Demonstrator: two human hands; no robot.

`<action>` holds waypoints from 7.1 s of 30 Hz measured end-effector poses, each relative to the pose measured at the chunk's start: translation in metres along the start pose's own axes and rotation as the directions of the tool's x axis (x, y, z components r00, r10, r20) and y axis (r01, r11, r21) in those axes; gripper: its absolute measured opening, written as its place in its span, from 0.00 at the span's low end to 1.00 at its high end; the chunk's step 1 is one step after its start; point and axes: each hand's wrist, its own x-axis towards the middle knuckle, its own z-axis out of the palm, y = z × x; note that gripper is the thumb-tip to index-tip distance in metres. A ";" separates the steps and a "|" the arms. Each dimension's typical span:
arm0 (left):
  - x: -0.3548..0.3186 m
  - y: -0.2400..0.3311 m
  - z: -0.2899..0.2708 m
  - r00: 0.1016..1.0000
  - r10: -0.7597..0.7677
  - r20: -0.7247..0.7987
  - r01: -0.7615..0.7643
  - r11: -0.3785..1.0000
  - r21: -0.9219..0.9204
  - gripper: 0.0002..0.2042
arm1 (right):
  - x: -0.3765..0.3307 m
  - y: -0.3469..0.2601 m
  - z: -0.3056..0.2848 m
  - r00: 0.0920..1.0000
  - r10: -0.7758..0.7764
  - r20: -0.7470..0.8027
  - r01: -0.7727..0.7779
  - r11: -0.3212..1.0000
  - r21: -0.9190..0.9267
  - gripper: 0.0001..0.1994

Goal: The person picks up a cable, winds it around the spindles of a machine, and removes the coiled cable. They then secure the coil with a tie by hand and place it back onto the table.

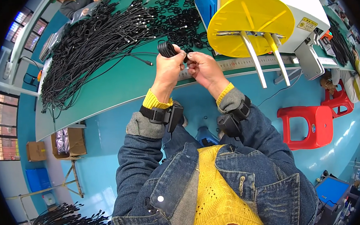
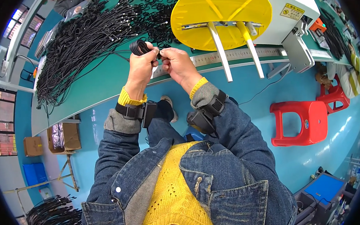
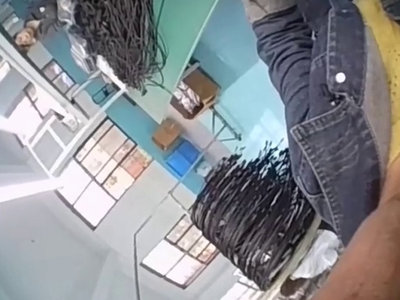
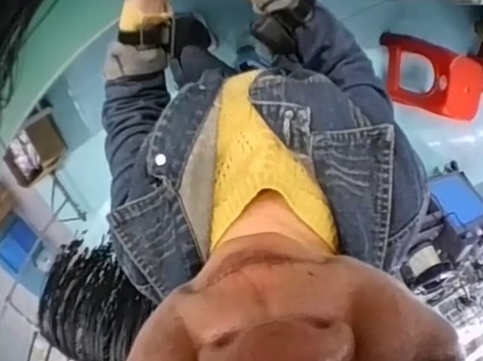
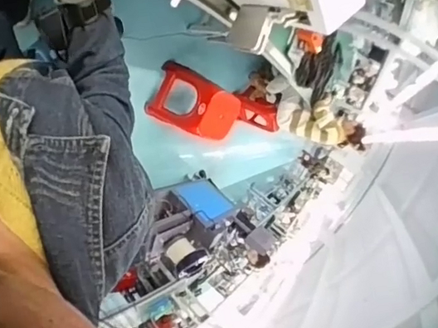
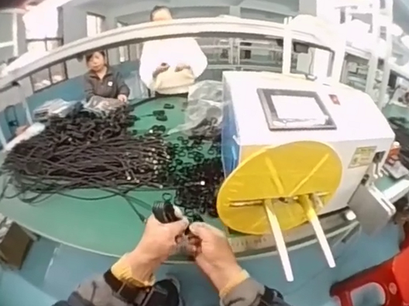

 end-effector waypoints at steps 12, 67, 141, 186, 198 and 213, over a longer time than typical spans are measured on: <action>0.042 0.003 -0.019 0.999 -0.023 0.039 0.022 0.999 0.032 0.03 | -0.012 -0.013 -0.023 1.000 0.008 0.006 -0.009 0.960 0.279 0.04; -0.120 -0.011 0.001 0.561 -0.659 0.502 0.611 0.738 0.287 0.08 | -0.119 -0.057 -0.045 0.913 0.318 0.256 0.049 0.538 -0.841 0.29; 0.128 0.075 -0.282 0.913 0.126 -0.387 0.407 -0.303 0.862 0.25 | -0.122 0.035 -0.079 0.827 0.547 -0.131 -0.366 0.345 -0.864 0.09; -0.198 0.050 -0.095 0.971 0.126 0.204 -0.233 0.300 0.925 0.18 | -0.182 -0.004 -0.014 0.852 0.395 0.344 0.365 0.026 -0.931 0.15; -0.145 0.067 0.086 0.836 0.071 0.544 -0.392 0.771 0.501 0.12 | -0.214 -0.116 -0.015 0.285 -0.532 0.797 0.425 -0.675 -0.603 0.17; -0.038 0.055 0.143 0.834 0.399 0.381 -0.551 0.581 0.599 0.05 | -0.104 -0.144 -0.063 0.494 -0.743 0.450 0.126 -0.451 -0.883 0.06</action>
